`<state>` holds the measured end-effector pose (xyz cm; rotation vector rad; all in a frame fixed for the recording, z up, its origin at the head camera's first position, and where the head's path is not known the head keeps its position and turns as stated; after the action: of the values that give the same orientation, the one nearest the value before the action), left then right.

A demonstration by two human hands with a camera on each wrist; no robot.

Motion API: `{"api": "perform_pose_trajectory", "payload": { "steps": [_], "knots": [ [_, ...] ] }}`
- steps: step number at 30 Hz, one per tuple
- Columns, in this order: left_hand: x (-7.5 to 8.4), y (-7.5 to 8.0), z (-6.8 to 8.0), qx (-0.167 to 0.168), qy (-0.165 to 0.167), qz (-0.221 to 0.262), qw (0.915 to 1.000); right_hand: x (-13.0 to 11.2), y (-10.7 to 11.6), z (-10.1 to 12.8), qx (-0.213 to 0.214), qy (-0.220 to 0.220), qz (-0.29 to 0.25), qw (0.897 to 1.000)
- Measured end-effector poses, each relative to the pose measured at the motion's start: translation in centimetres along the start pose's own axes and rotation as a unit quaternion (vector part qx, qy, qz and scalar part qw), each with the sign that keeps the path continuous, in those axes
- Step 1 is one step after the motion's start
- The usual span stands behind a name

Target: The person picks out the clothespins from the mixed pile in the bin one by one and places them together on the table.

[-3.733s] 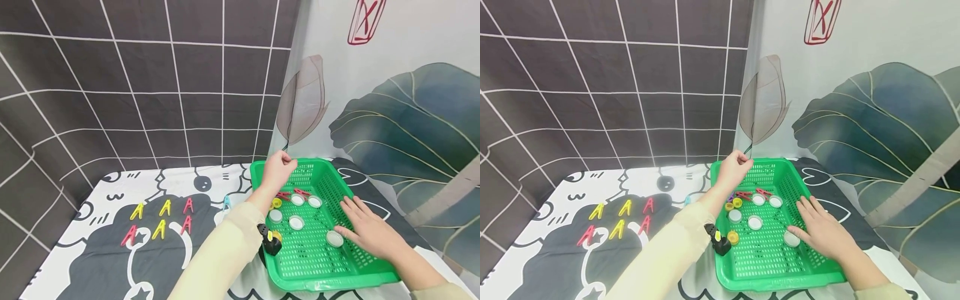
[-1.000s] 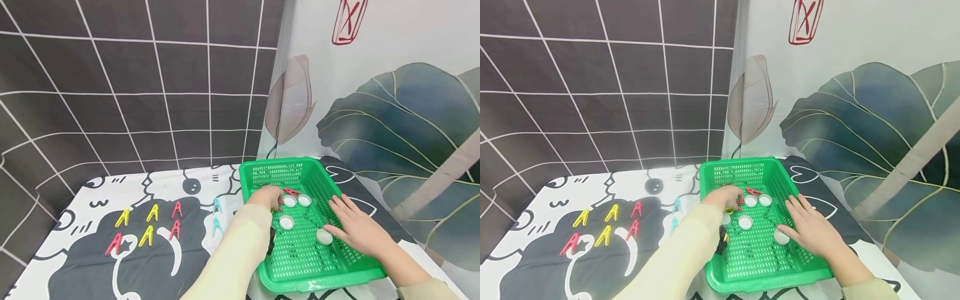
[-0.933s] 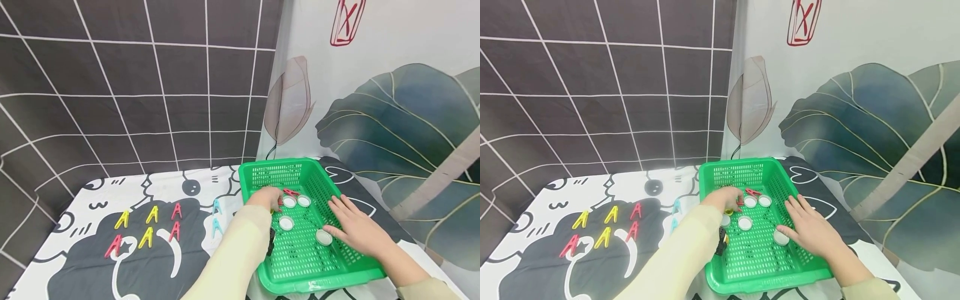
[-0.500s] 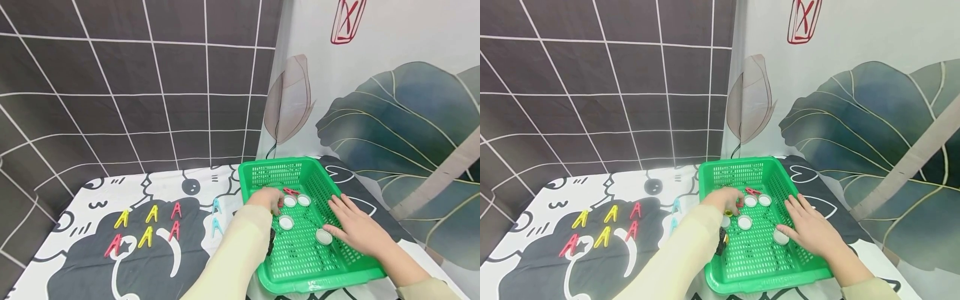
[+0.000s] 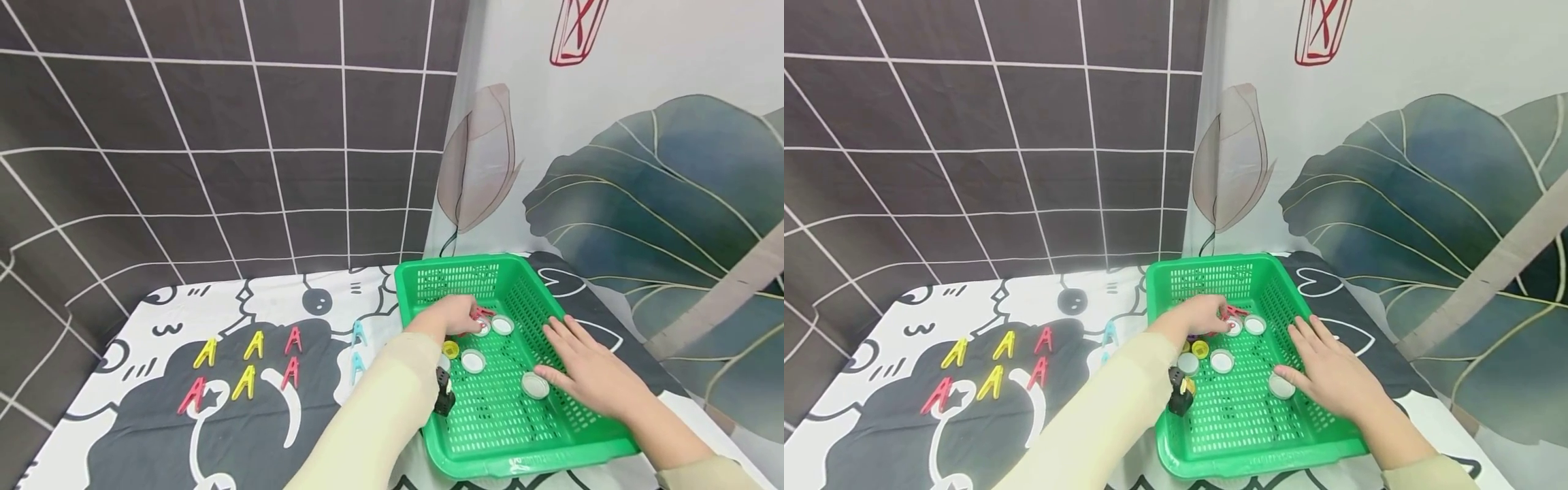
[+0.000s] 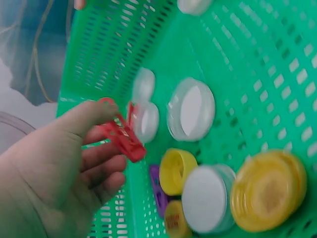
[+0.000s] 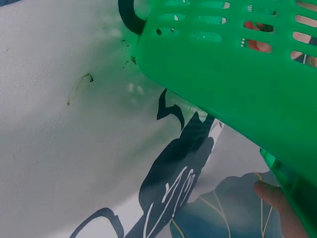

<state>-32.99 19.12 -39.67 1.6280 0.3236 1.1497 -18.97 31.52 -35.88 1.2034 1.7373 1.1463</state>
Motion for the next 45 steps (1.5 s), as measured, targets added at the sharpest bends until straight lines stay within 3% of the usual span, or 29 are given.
{"api": "perform_pose_trajectory", "payload": {
  "steps": [5, 11, 20, 25, 31, 37, 45],
  "knots": [
    [0.7, 2.0, -0.4, 0.087, 0.002, 0.099, 0.9913, 0.2, 0.1, -0.1, -0.005, -0.002, -0.001, 1.000],
    [1.4, 3.3, -0.1, 0.133, 0.001, 0.195, 0.9718, 0.4, 0.0, 0.0, -0.014, -0.011, -0.006, 1.000],
    [1.6, 4.5, -0.2, 0.190, -0.003, 0.229, 0.9547, 0.5, 0.1, 0.2, -0.001, -0.006, -0.004, 1.000],
    [1.8, 5.3, 0.1, 0.216, 0.003, 0.276, 0.9365, 0.5, 0.0, 0.3, -0.006, -0.011, -0.011, 1.000],
    [2.4, 6.5, 0.8, 0.239, 0.001, 0.352, 0.9048, 0.3, 0.1, 0.4, 0.000, -0.008, -0.013, 1.000],
    [3.3, 8.4, 1.6, 0.266, -0.016, 0.423, 0.8660, 0.2, 0.1, 0.3, 0.014, 0.003, -0.006, 1.000],
    [4.5, 11.3, 3.1, 0.306, -0.062, 0.513, 0.8000, 0.1, -0.3, 0.1, 0.001, 0.001, -0.007, 1.000]
  ]
}}
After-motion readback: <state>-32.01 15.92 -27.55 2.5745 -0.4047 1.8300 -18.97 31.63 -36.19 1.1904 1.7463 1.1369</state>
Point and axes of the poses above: each hand's wrist, its own z-axis away from the middle knuckle, its own y-axis out of the back of the hand, x = y × z, the point moved 9 cm from there along -z, towards the middle knuckle, and after that the axes turned 9 degrees about x, right-handed, at the moved point
